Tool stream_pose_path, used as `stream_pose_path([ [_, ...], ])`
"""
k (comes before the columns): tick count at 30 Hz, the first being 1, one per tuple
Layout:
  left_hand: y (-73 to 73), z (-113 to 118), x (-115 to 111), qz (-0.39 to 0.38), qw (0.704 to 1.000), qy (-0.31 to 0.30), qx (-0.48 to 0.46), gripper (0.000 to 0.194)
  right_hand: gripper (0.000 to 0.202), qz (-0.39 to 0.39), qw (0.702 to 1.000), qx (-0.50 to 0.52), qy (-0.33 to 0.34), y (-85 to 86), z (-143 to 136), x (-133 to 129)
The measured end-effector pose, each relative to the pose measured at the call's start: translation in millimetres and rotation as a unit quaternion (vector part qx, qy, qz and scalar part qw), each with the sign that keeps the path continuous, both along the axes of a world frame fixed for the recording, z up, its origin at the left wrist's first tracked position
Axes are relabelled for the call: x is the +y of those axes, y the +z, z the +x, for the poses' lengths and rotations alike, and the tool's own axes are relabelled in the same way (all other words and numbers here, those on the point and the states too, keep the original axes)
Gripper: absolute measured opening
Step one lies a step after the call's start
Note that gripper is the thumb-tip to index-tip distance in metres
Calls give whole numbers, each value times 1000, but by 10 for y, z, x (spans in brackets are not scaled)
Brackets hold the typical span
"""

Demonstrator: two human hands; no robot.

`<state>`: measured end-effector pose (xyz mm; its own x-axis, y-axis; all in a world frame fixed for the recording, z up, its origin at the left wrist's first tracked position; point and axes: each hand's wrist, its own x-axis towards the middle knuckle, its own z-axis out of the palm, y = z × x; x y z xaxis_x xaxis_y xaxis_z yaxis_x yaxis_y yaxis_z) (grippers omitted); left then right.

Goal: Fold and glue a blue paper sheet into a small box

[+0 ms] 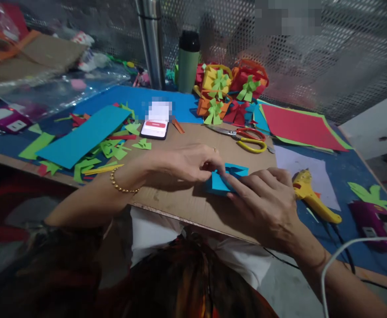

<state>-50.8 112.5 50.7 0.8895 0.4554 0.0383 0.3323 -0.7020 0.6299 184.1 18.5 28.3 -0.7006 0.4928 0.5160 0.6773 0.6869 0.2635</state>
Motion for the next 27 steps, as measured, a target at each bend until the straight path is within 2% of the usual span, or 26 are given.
stream_pose_path([
  [5, 37, -6, -43, 3, 999, 31, 37, 33, 19, 12, 1000, -8, 3, -28, -11, -46],
  [13, 68, -44, -47, 7, 998, 33, 60, 18, 4, -5, 1000, 9, 6, -23, -19, -54],
  [22, 97, -16, -61, -3, 997, 53, 56, 8, 18, -36, 998, 47, 7, 17, -65, -8],
  [27, 83, -7, -44, -41, 999, 20, 0, 15, 22, -27, 999, 46, 0, 20, -74, -10],
])
